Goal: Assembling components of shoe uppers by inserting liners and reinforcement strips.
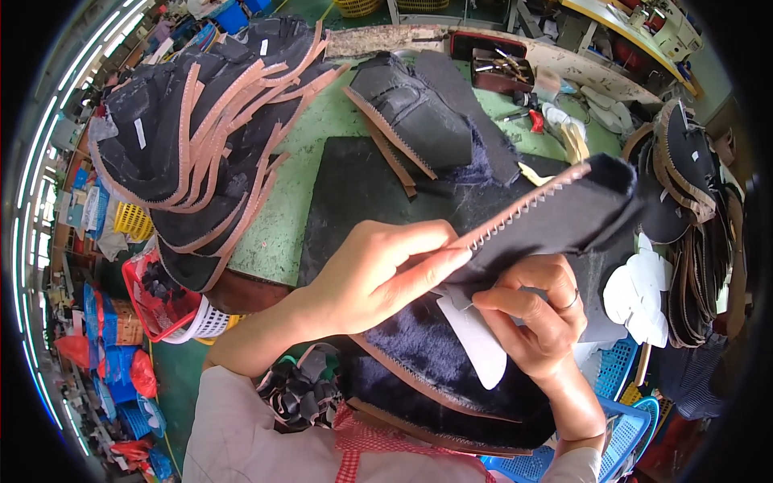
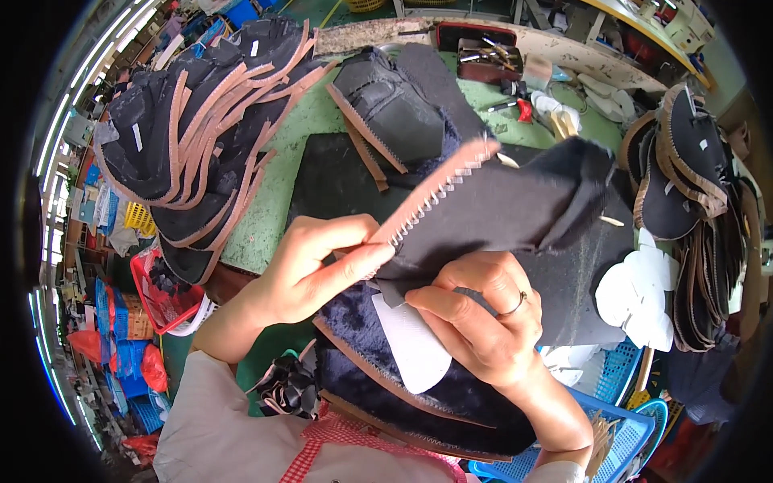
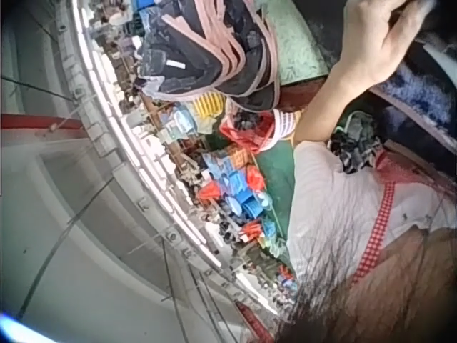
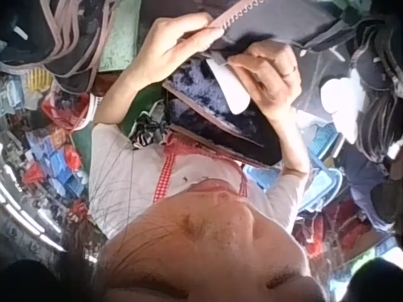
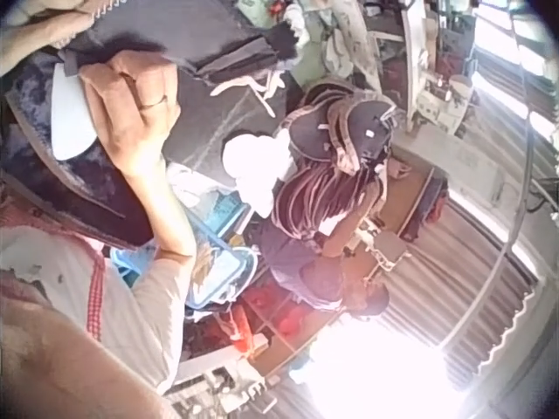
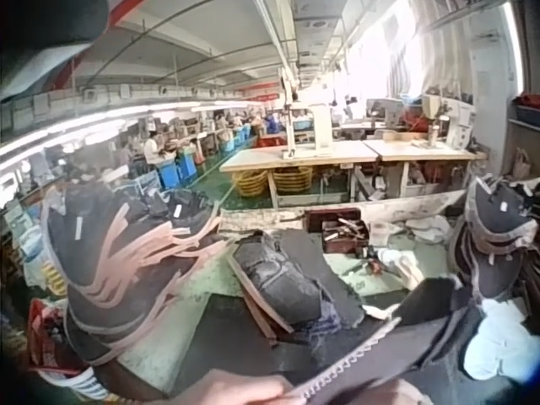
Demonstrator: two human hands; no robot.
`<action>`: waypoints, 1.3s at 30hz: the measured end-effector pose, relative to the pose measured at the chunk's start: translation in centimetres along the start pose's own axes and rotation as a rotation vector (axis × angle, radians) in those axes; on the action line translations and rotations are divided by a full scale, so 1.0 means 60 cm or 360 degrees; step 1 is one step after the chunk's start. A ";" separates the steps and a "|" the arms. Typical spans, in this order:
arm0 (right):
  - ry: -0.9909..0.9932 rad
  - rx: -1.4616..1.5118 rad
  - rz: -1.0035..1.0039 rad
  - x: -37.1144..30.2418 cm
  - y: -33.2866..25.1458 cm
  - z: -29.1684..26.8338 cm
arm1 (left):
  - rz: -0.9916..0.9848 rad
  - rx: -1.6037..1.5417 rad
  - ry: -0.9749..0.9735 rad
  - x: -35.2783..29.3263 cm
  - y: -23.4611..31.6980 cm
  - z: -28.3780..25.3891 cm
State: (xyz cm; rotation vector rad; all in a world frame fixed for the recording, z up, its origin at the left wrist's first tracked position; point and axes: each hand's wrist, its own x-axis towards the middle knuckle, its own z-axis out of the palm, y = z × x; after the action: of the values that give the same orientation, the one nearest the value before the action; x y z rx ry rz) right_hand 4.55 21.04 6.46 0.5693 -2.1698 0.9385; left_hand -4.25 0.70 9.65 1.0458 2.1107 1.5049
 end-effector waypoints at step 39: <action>0.0189 0.1402 0.1650 -0.071 -0.004 0.036 | -0.0030 -0.0259 0.0516 -0.029 -0.054 0.022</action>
State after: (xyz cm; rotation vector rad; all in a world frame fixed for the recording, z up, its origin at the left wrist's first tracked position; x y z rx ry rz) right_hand 6.61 19.74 2.36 -0.3307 -1.7869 2.4315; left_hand -3.40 -0.23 5.92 0.7637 2.1480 1.9079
